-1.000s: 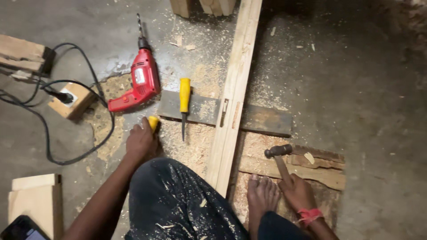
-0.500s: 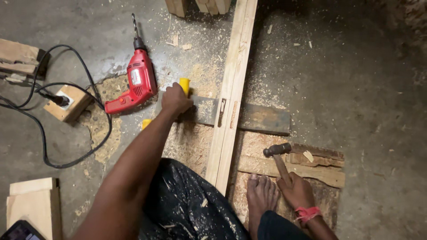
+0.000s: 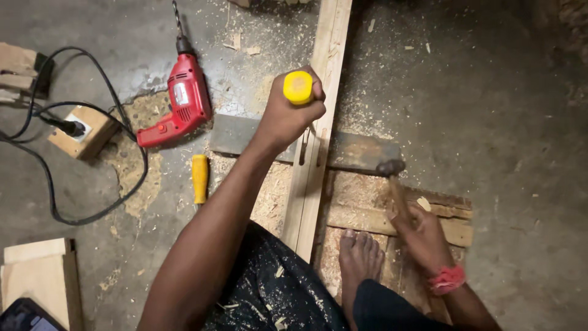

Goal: The person sits on the floor of a workshop and cuts a rectangular groove in a long wooden frame member. They hold a chisel against the wood and strike it with a hammer, repositioning the chisel repeatedly along the marked area and clearing chips as they work the recess deeper.

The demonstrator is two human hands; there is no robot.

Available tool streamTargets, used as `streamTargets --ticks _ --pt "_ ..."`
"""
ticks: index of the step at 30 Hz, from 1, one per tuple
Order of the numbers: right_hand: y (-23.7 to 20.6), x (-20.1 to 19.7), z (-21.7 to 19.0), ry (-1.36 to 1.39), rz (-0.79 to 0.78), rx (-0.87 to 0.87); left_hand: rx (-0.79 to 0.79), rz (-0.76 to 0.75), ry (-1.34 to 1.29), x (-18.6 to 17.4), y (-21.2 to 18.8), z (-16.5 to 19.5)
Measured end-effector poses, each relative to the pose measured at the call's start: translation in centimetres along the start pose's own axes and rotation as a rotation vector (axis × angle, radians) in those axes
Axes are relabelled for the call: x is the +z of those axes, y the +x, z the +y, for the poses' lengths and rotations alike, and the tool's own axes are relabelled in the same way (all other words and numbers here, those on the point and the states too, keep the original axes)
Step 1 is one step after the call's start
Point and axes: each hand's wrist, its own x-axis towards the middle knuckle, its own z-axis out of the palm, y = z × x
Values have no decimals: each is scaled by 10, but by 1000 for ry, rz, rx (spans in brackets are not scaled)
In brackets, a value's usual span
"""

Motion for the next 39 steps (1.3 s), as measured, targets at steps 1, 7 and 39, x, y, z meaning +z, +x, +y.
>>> streamTargets --ticks 1,7,39 --pt "-2 -2 -13 2 3 -58 7 -17 54 -2 2 -1" --pt "-17 -14 -81 -8 18 27 28 -184 226 -12 3 2" --pt "-32 -15 -183 36 -86 -185 -19 139 170 -14 12 -5"
